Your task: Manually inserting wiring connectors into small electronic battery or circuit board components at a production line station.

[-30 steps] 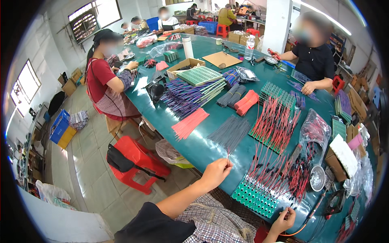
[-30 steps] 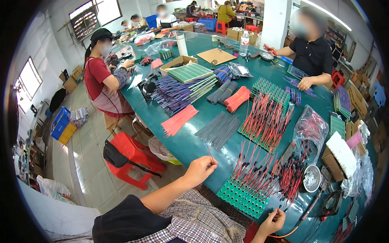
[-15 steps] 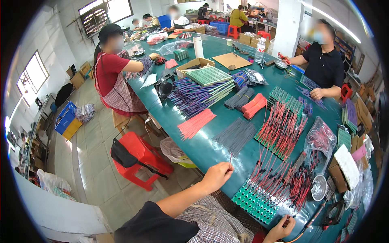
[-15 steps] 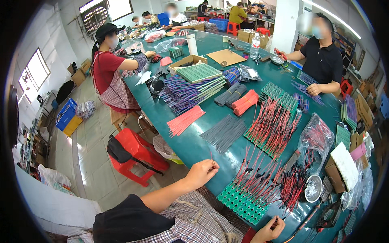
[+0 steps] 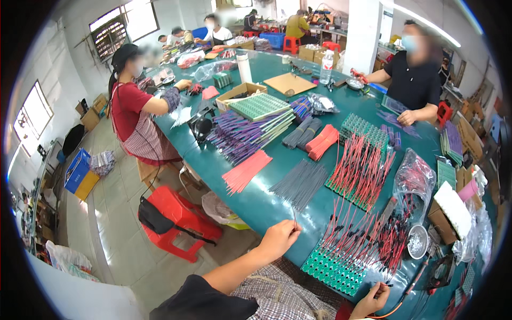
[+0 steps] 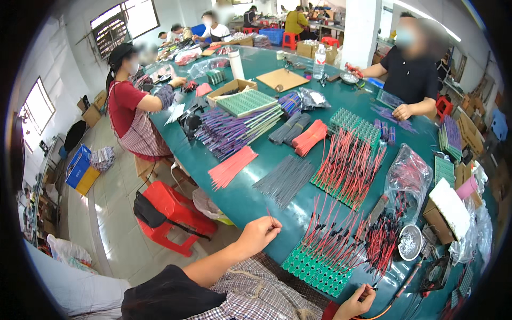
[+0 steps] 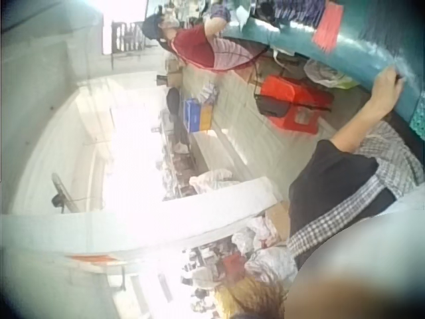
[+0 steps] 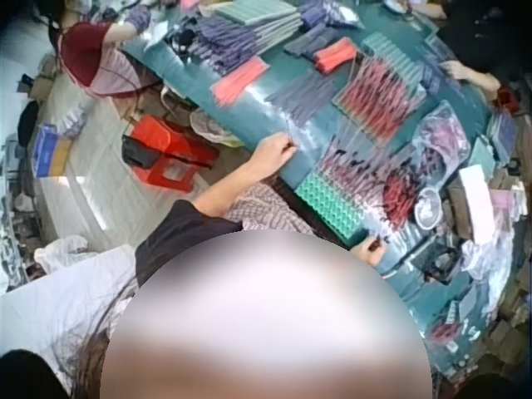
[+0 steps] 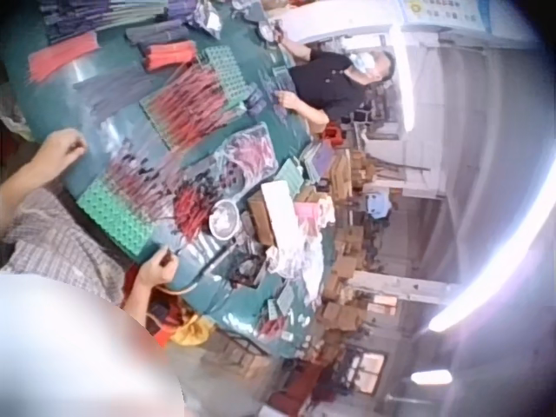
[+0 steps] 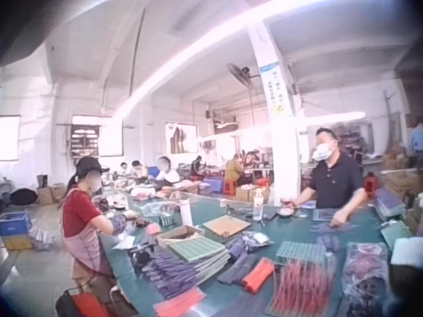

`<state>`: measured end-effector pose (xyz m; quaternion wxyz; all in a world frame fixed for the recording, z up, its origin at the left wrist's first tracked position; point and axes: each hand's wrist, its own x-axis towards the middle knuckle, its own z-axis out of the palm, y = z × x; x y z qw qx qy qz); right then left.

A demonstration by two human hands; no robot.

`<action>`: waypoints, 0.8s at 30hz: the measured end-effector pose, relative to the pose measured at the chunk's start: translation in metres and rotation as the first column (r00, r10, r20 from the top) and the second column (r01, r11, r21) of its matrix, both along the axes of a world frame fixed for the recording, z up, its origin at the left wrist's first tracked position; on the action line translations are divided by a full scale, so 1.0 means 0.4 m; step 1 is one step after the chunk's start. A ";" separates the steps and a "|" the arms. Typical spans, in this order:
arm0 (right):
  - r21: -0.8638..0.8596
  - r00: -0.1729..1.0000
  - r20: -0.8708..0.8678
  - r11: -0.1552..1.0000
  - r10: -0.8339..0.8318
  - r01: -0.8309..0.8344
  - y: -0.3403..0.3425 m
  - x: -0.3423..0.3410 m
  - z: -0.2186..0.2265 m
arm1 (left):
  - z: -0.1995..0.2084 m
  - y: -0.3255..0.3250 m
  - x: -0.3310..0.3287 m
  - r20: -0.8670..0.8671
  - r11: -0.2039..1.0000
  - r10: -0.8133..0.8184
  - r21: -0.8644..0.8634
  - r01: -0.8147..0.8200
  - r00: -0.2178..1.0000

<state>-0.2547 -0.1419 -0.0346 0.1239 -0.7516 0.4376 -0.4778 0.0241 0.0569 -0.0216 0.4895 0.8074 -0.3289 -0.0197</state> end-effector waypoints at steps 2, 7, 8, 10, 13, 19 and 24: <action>-0.007 0.997 0.064 0.999 0.033 -0.033 -0.004 0.005 -0.005 | -0.001 0.006 0.008 0.007 0.999 -0.015 -0.040 0.015 1.000; -0.035 1.000 0.019 0.999 0.006 -0.005 -0.010 -0.002 -0.029 | 0.142 -0.029 0.095 0.095 0.992 0.017 -0.127 -0.005 0.995; -0.032 1.000 -0.002 0.999 0.002 -0.002 -0.010 -0.005 -0.030 | 0.171 -0.039 0.123 0.088 0.980 0.023 -0.197 -0.005 0.996; -0.017 1.000 -0.029 1.000 0.007 -0.008 -0.008 -0.005 -0.032 | 0.233 -0.059 0.162 0.062 0.934 0.026 -0.357 -0.002 0.998; -0.042 0.999 0.032 0.999 0.006 -0.005 -0.005 -0.001 -0.034 | 0.295 -0.081 0.149 -0.007 0.892 -0.007 -0.451 0.004 1.000; -0.006 1.000 0.004 1.000 -0.001 0.002 0.000 0.005 -0.025 | 0.185 -0.050 0.099 -0.125 0.940 -0.090 -0.337 0.043 0.988; 0.079 0.990 0.095 0.991 0.102 -0.109 -0.045 -0.016 -0.098 | 0.089 0.003 0.044 -0.210 0.983 -0.049 -0.185 0.009 0.977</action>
